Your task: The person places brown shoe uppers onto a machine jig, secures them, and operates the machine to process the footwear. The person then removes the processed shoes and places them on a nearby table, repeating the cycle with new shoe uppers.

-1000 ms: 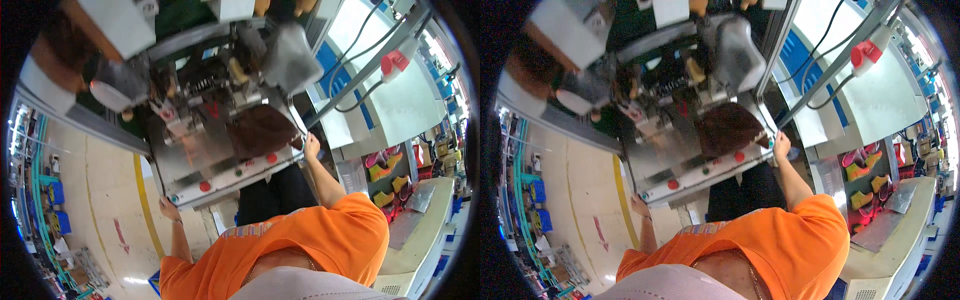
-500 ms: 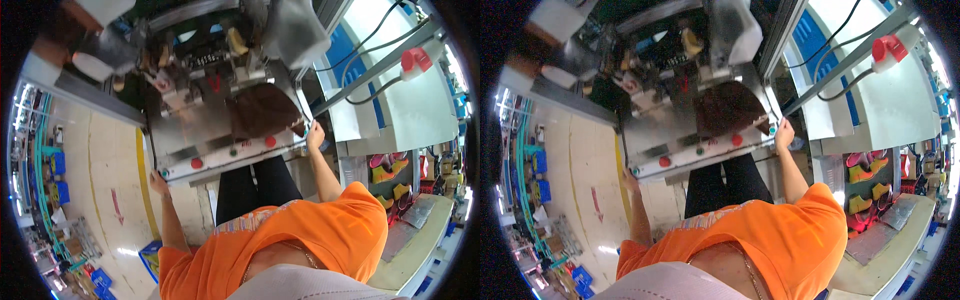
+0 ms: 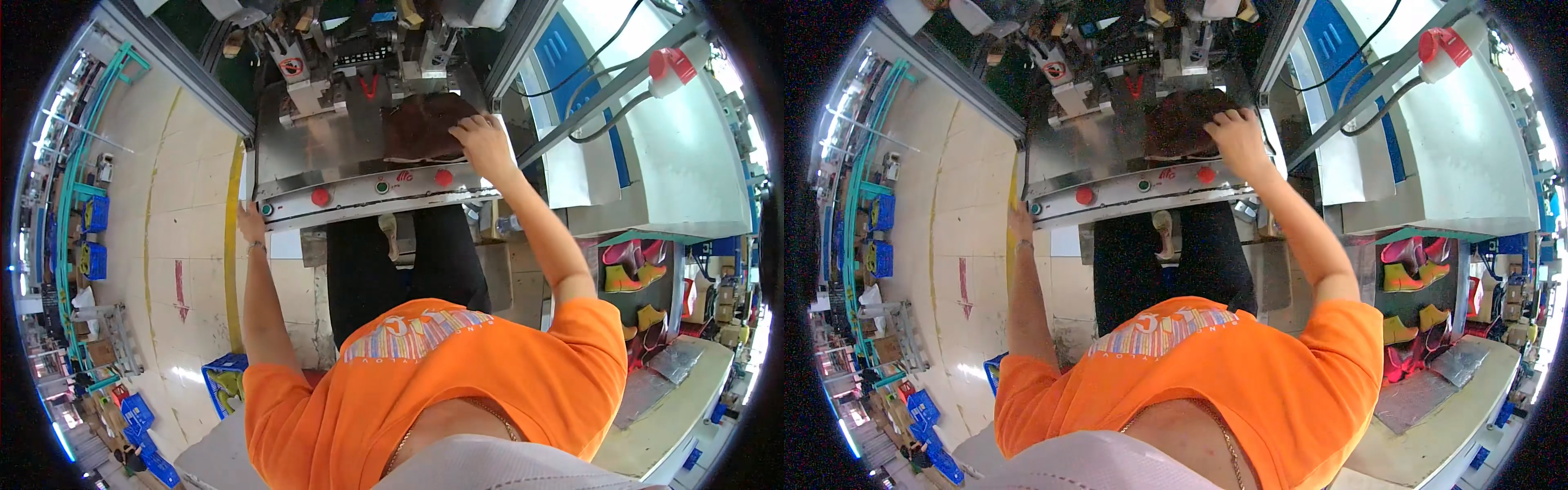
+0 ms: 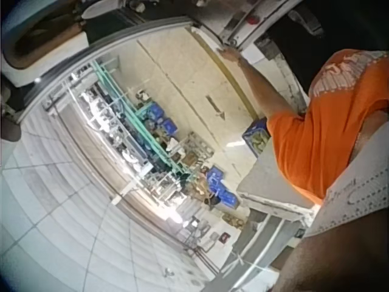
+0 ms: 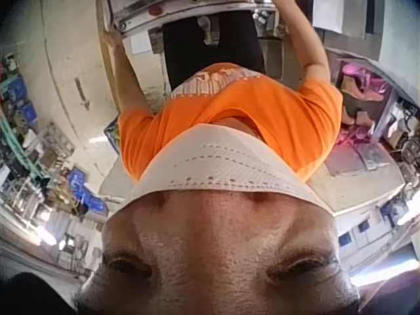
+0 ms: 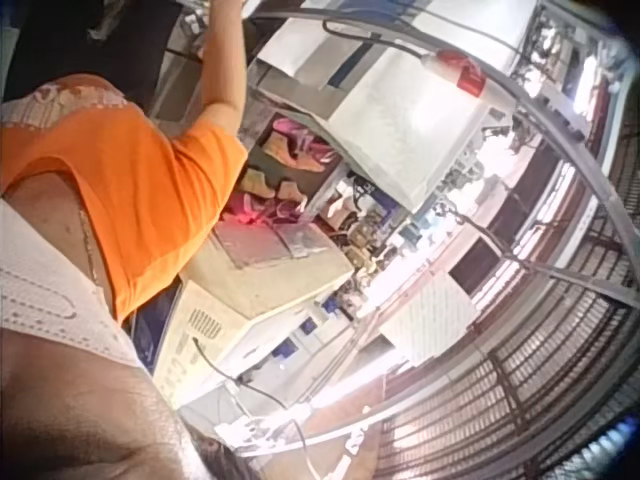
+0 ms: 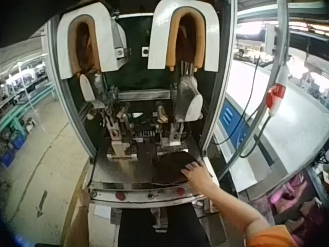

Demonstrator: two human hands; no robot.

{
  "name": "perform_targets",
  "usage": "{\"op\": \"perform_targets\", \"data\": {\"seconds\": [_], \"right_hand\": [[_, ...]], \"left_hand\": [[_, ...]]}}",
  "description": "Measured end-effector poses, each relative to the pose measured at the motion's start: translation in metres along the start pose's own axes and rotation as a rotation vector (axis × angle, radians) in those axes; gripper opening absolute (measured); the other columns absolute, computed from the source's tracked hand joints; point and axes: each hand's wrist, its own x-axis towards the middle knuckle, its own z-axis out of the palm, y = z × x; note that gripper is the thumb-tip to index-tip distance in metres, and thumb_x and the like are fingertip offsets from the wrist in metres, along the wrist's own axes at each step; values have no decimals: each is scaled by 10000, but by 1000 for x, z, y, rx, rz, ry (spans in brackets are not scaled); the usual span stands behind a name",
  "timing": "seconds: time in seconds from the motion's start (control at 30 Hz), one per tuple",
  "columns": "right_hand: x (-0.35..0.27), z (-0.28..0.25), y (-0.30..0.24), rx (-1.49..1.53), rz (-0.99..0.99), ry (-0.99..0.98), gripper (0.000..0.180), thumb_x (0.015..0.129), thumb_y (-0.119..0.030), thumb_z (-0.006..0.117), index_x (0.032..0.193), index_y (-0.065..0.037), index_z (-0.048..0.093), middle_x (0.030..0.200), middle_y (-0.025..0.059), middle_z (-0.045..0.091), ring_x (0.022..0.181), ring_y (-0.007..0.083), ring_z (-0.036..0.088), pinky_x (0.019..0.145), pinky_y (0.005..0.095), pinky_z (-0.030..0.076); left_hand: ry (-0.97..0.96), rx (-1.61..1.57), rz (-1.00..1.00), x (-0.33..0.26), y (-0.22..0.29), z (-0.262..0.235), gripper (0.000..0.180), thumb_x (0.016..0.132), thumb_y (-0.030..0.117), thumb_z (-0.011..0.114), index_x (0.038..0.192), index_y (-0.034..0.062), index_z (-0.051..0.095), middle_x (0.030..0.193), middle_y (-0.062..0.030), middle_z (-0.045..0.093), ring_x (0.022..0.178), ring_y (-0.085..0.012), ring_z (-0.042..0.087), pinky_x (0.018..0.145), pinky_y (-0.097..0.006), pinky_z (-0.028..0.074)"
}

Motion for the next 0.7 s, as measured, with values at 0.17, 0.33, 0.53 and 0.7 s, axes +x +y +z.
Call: {"op": "perform_targets", "data": {"seconds": [0.17,0.33,0.53,0.7], "right_hand": [[32,2,4,26,63,101,106,681,-68,532,745,-108,606,692,53,610,675,213,600,604,332,452],[53,-80,-29,10,22,65,125,723,-103,548,815,-108,632,762,40,627,649,215,588,573,320,450],[-13,-143,-84,125,-170,231,233,644,-118,620,868,-55,621,899,43,636,731,153,608,593,291,435],[-42,-148,-68,541,132,71,406,713,-242,653,1043,-21,571,1025,135,585,871,243,576,779,311,448]], "left_hand": [[-525,-947,-75,-80,189,-17,285,882,239,468,1010,8,575,1072,-131,559,932,-234,536,808,-339,437],[-1411,-1662,-1394,-113,310,-47,449,909,375,393,1170,15,456,1178,-153,500,1133,-285,448,977,-402,347],[-1310,-1623,-1208,-45,349,-51,429,930,330,349,1198,5,437,1230,-161,473,1147,-280,440,1007,-455,291],[-1644,-1592,-681,-16,378,-88,402,913,306,410,1163,-5,464,1170,-156,520,1074,-270,503,947,-431,365]]}}
